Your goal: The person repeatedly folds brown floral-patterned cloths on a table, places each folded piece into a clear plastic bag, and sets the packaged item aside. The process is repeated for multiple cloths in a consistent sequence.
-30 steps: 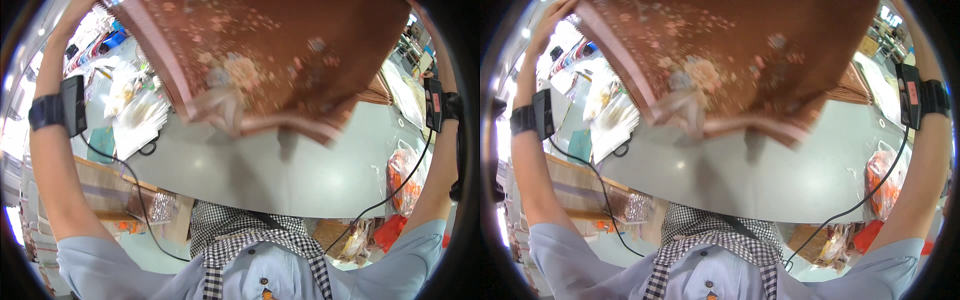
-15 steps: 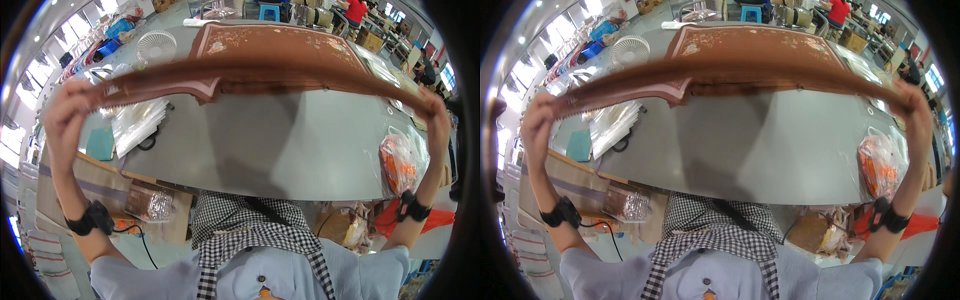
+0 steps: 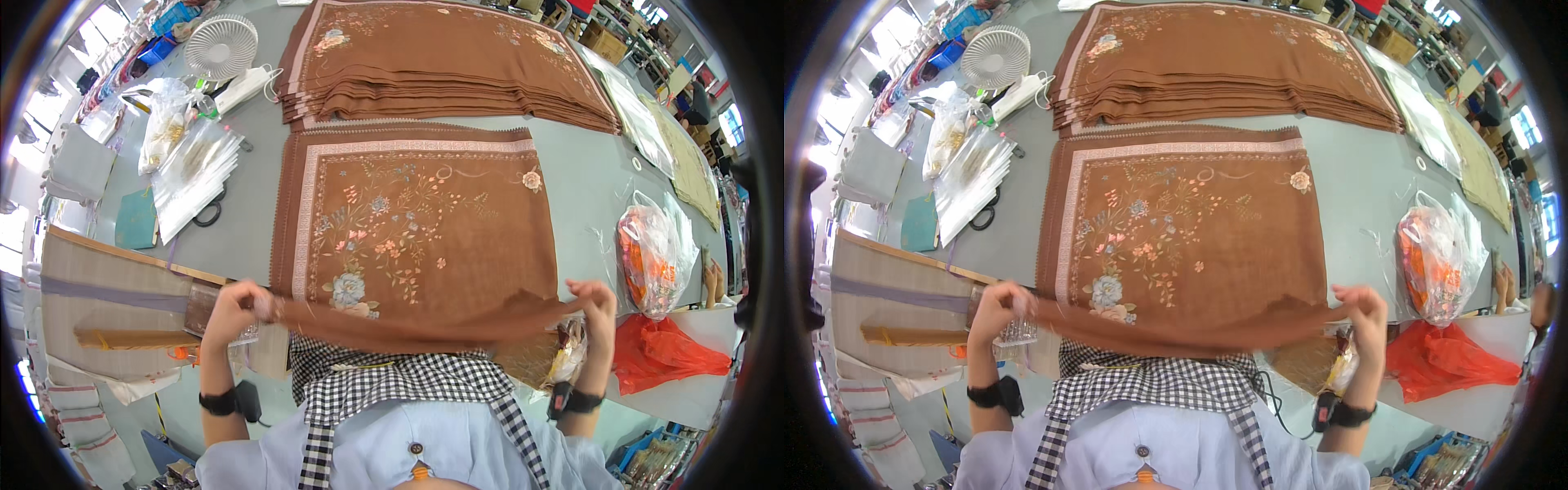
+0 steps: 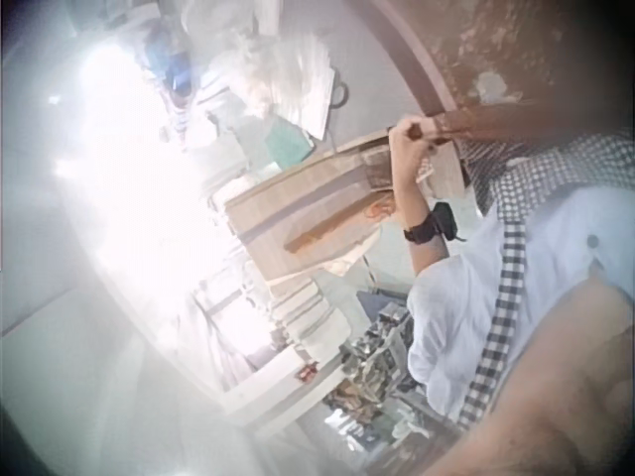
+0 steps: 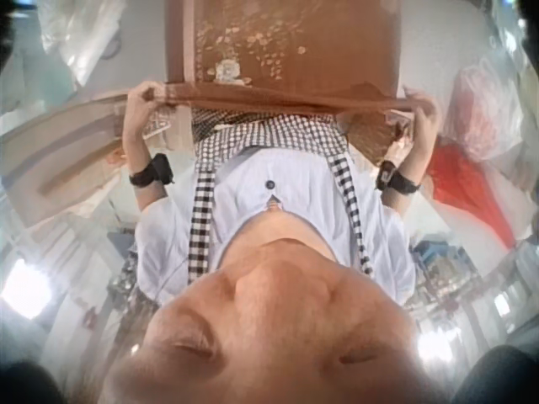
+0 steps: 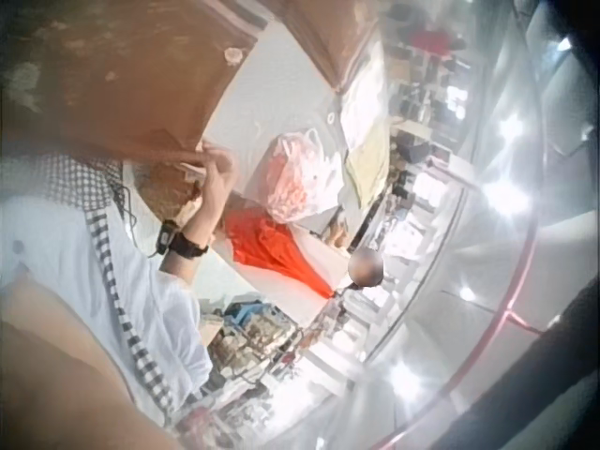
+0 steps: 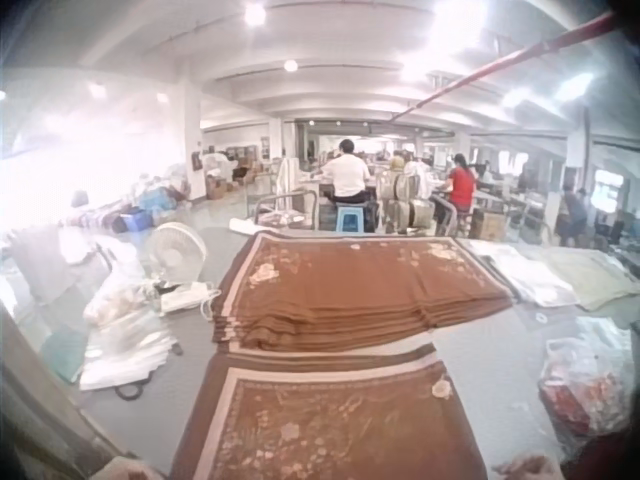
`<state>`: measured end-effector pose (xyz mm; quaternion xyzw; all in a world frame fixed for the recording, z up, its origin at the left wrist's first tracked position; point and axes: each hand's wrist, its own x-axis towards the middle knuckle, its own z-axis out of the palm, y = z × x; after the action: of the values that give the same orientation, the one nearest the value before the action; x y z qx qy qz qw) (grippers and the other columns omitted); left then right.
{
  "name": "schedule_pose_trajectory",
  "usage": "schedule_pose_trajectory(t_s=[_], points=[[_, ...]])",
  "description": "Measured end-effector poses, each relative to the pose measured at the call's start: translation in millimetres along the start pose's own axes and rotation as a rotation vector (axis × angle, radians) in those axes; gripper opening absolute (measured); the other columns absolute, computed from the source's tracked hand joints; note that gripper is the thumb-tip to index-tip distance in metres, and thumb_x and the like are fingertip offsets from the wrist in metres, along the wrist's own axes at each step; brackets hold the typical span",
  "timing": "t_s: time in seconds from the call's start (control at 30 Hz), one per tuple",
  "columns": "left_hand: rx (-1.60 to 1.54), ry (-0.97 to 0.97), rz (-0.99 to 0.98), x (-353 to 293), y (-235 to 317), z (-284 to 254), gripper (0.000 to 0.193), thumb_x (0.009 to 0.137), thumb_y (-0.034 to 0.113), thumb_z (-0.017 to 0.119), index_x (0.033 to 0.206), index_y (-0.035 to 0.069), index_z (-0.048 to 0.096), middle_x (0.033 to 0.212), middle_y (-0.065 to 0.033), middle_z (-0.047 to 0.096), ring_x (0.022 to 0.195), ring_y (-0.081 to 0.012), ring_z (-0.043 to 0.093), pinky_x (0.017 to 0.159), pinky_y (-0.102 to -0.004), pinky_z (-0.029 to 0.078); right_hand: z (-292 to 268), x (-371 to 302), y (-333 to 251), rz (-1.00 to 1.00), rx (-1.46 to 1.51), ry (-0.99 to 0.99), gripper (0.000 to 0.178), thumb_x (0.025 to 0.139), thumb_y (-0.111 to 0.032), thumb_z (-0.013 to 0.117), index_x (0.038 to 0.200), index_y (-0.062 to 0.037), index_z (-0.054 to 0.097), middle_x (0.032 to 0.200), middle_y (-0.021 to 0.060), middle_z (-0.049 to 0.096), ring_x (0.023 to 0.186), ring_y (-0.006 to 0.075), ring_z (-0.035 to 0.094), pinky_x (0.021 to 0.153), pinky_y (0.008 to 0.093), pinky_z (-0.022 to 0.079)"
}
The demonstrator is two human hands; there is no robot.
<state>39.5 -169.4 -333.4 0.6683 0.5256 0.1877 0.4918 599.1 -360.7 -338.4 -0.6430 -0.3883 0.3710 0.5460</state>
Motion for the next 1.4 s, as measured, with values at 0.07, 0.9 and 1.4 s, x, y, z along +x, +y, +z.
schedule_pose_trajectory(t_s=[0.07, 0.9, 1.4], points=[[-0.239, 0.156, 0.0, 36.5, -14.8, 6.0, 0.013, 0.088, 0.007, 0.062, 0.096, -0.003, 0.061, 0.092, -0.0044, 0.066, 0.087, -0.0103, 0.059, 0.078, -0.0248, 0.048, 16.3, 40.2, 36.5, -0.052, 0.139, 0.246, 0.016, 0.096, -0.013, 0.055, 0.102, 0.0015, 0.059, 0.09, 0.0064, 0.065, 0.09, 0.0119, 0.058, 0.08, 0.0283, 0.046], [-0.062, 0.446, 0.094, 7.1, 6.4, -11.6, 0.02, 0.094, 0.007, 0.054, 0.107, -0.004, 0.064, 0.103, -0.0076, 0.066, 0.096, -0.0119, 0.058, 0.085, -0.0254, 0.045, 4.5, 20.0, 5.6, -0.015, -0.164, 0.158, 0.017, 0.091, 0.003, 0.054, 0.104, 0.0042, 0.064, 0.093, 0.0051, 0.065, 0.089, 0.014, 0.06, 0.081, 0.0263, 0.047], [0.868, 0.825, 0.561, 167.0, 25.3, 71.5, 0.031, 0.085, 0.016, 0.065, 0.113, 0.005, 0.057, 0.106, -0.0084, 0.063, 0.103, -0.0297, 0.058, 0.087, -0.0405, 0.046, 54.0, 126.9, 76.8, -0.405, -0.966, 0.437, 0.041, 0.094, -0.024, 0.06, 0.125, 0.0019, 0.053, 0.1, 0.0154, 0.066, 0.092, 0.0353, 0.064, 0.079, 0.0384, 0.051]])
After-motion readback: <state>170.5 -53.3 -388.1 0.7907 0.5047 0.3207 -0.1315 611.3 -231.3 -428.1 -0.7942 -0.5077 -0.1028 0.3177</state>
